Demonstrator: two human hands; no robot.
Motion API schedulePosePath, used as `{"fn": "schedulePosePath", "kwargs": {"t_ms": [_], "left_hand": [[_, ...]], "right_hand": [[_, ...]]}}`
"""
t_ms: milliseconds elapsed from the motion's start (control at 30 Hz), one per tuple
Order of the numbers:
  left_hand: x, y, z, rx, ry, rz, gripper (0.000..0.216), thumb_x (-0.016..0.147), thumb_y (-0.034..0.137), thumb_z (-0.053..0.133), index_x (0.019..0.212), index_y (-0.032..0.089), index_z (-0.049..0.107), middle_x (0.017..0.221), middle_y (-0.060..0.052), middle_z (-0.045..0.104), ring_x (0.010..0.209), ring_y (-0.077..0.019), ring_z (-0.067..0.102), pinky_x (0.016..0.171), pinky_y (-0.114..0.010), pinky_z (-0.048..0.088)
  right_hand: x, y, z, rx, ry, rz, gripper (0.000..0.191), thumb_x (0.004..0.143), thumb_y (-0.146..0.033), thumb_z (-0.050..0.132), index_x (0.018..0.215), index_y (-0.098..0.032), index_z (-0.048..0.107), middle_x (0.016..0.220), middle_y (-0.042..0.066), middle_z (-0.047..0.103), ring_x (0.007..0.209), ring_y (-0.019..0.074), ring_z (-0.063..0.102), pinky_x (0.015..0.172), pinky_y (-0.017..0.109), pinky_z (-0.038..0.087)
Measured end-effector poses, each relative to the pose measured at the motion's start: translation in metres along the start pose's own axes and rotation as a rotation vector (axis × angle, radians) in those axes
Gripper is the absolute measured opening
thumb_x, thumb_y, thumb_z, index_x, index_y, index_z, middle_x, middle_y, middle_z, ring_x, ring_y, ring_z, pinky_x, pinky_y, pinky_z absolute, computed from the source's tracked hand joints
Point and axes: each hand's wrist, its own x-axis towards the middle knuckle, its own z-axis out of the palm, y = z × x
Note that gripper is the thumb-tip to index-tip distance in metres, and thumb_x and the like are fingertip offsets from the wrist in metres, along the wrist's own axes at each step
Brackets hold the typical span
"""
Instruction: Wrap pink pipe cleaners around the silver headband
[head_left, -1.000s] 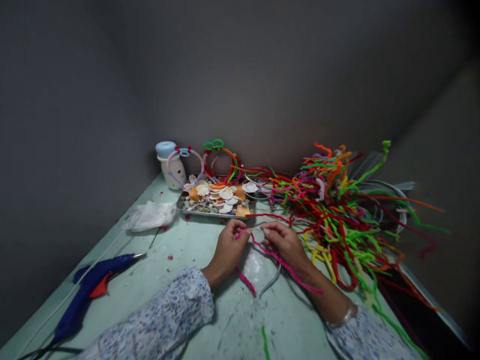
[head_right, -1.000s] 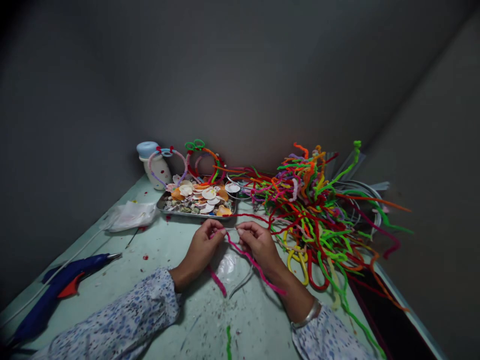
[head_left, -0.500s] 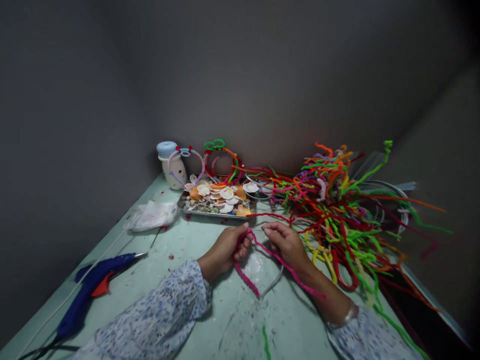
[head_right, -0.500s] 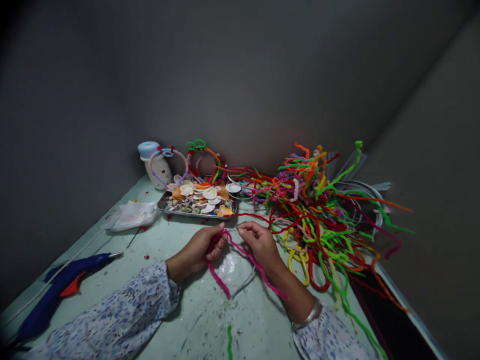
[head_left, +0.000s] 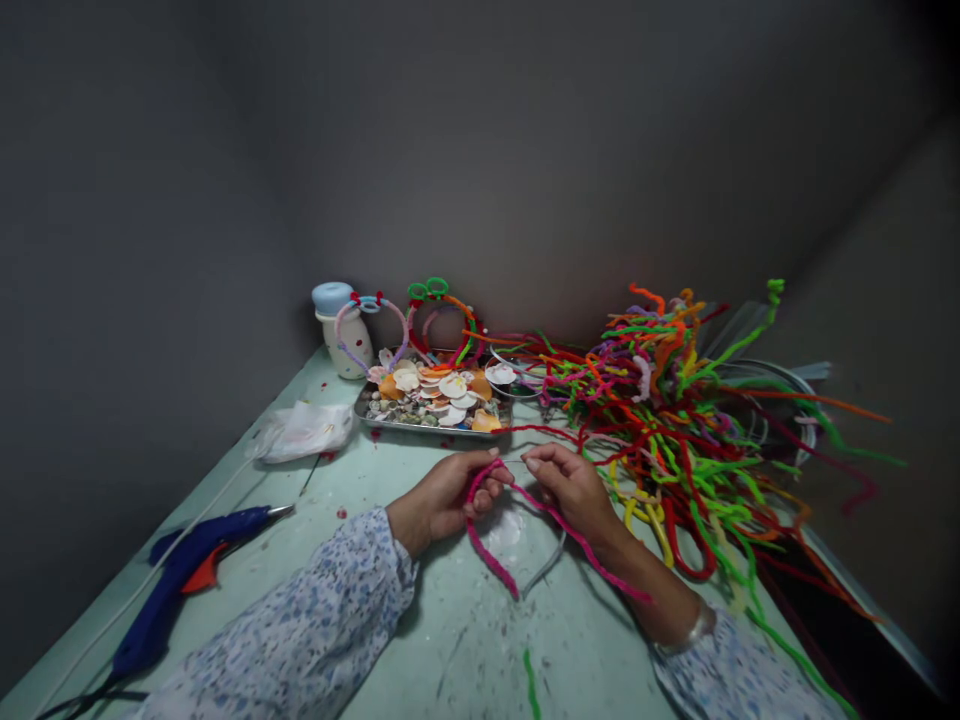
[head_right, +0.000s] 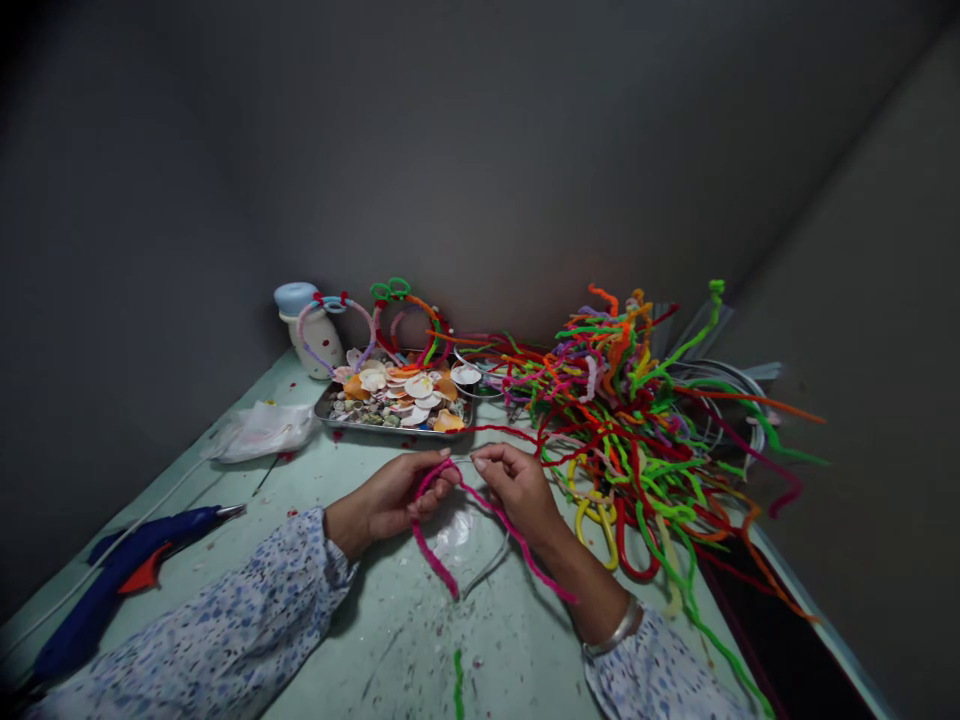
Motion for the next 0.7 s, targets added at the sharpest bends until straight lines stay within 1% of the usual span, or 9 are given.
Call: {"fn": "schedulePosePath", "kwargs": {"t_ms": [67,200,400,533,633,700], "left_hand": [[0.0003,0.0009,-0.0009,-0.022,-0.02,-0.008,0.029,0.084,0.034,0.053,0.079,0.007,0.061,0.053,0.003,0.047,0.035,-0.0015,0.035,0.031,-0.013,0.018],[0.0009,0.0009,-0.0015,-0.063,-0.07,0.006,0.025,0.084,0.03,0.053,0.078,0.007,0.06,0.054,0.004,0.043,0.034,-0.0009,0.03,0.03,-0.014,0.013],[0.0009,0.0007,-0.0008,-0.102,-0.038,0.013,0.02,0.083,0.026,0.054,0.079,0.007,0.059,0.056,0.004,0.045,0.035,-0.0002,0.029,0.031,-0.014,0.013],[0.0012,-0.0004,0.0013,-0.052,0.007,0.042,0.02,0.083,0.027,0.054,0.077,0.008,0.057,0.055,0.004,0.044,0.035,-0.0005,0.031,0.032,-0.014,0.014],[0.0014,-0.0036,0.0034,-0.02,0.054,0.113,0.023,0.08,0.031,0.058,0.07,0.011,0.052,0.056,0.004,0.044,0.036,-0.0006,0.032,0.033,-0.015,0.015],[0.0009,-0.0064,0.0053,0.048,0.098,0.246,0.026,0.078,0.035,0.061,0.068,0.013,0.049,0.056,0.004,0.045,0.038,-0.0014,0.034,0.034,-0.015,0.018]], "right_hand": [[0.0003,0.0015,-0.0004,-0.009,-0.009,-0.007,0.024,0.074,-0.043,0.066,0.081,-0.02,0.064,0.047,-0.006,0.041,0.042,0.0093,0.034,0.041,0.023,0.025],[0.0008,0.0041,-0.0013,-0.014,-0.016,-0.023,0.023,0.077,-0.042,0.064,0.083,-0.02,0.064,0.049,-0.006,0.04,0.044,0.009,0.033,0.042,0.023,0.025],[-0.0001,0.0043,-0.0025,-0.025,-0.022,-0.033,0.022,0.078,-0.042,0.064,0.084,-0.02,0.064,0.05,-0.006,0.043,0.046,0.0099,0.036,0.043,0.023,0.026],[-0.0009,0.0017,-0.0012,-0.018,-0.016,-0.021,0.023,0.077,-0.041,0.065,0.084,-0.02,0.064,0.051,-0.006,0.043,0.045,0.0093,0.036,0.043,0.023,0.027],[-0.0007,-0.0003,0.001,0.003,0.001,0.012,0.026,0.075,-0.043,0.066,0.083,-0.018,0.063,0.048,-0.007,0.041,0.042,0.0086,0.034,0.041,0.022,0.025],[-0.0003,-0.001,0.002,0.018,0.009,0.033,0.028,0.073,-0.044,0.067,0.083,-0.018,0.063,0.047,-0.007,0.04,0.041,0.0084,0.034,0.04,0.021,0.026]]}}
